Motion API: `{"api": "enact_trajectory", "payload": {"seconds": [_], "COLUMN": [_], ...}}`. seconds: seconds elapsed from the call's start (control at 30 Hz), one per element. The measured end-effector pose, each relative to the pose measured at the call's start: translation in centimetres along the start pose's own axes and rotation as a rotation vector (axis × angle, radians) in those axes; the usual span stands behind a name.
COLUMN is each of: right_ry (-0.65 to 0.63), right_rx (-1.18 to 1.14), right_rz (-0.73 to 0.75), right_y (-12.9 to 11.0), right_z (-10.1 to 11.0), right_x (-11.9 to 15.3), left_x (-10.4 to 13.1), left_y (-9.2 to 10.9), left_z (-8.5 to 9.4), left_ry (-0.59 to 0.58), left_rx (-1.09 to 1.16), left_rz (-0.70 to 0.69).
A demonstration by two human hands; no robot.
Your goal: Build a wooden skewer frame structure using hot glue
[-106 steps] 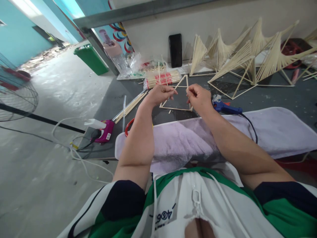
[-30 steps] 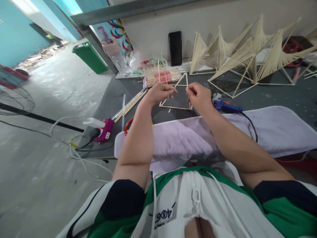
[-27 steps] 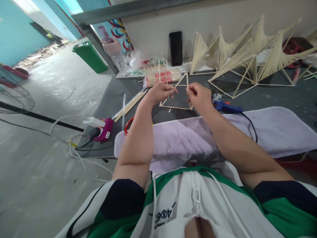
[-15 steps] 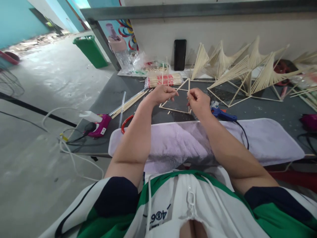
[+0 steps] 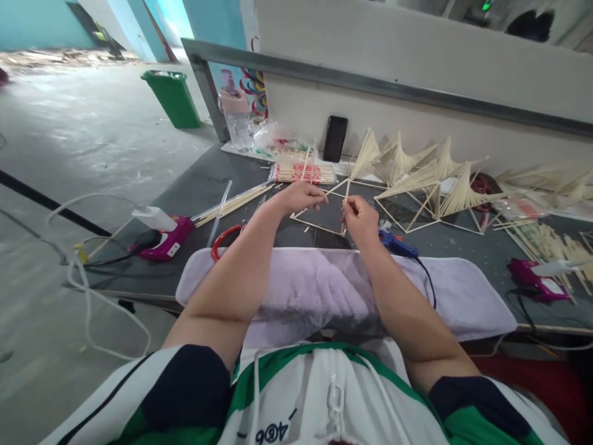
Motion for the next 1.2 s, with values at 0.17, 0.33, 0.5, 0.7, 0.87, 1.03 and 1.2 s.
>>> {"api": "enact_trajectory", "payload": {"seconds": [0.17, 0.33, 0.5, 0.7, 0.87, 1.03, 1.2], "right_ry": [-0.005, -0.010, -0.004, -0.007, -0.003, -0.002, 0.000], "right_rx": [-0.005, -0.001, -0.010, -0.013, -0.012, -0.021, -0.023], "right_rz": [-0.002, -0.024, -0.025, -0.033, -0.038, -0.035, -0.015], "right_y": [0.2, 0.2, 0.1, 0.3, 0.4, 0.1, -0.1], "right_z": [-0.1, -0.1, -0.1, -0.2, -0.3, -0.2, -0.1], "right_x": [0.0, 0.0, -0.1, -0.1, -0.1, 0.0, 0.0], "left_x": [0.0, 0.0, 0.3, 0.4, 0.3, 0.3, 0.2], "left_y": [0.0, 0.0, 0.6, 0.9, 0.4, 0.4, 0.4], "left_z": [0.0, 0.0, 0.0, 0.0, 0.0, 0.0, -0.1], "left_ry": [0.008, 0.013, 0.022, 0.012, 0.018, 0.012, 0.017], "left_rx": [0.019, 0.019, 0.029, 0.040, 0.022, 0.041, 0.042], "left_rz": [0.017, -0.001, 0.042, 0.054, 0.030, 0.037, 0.023]}}
Point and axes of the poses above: each hand's wrist, its own x-axis away from the middle knuckle, its own z-axis out of the back of the hand, y = z × x, the point moved 1 cm from there along -x, towards the middle knuckle, and after that the axes turned 8 degrees about -y, right-handed, at the moved point
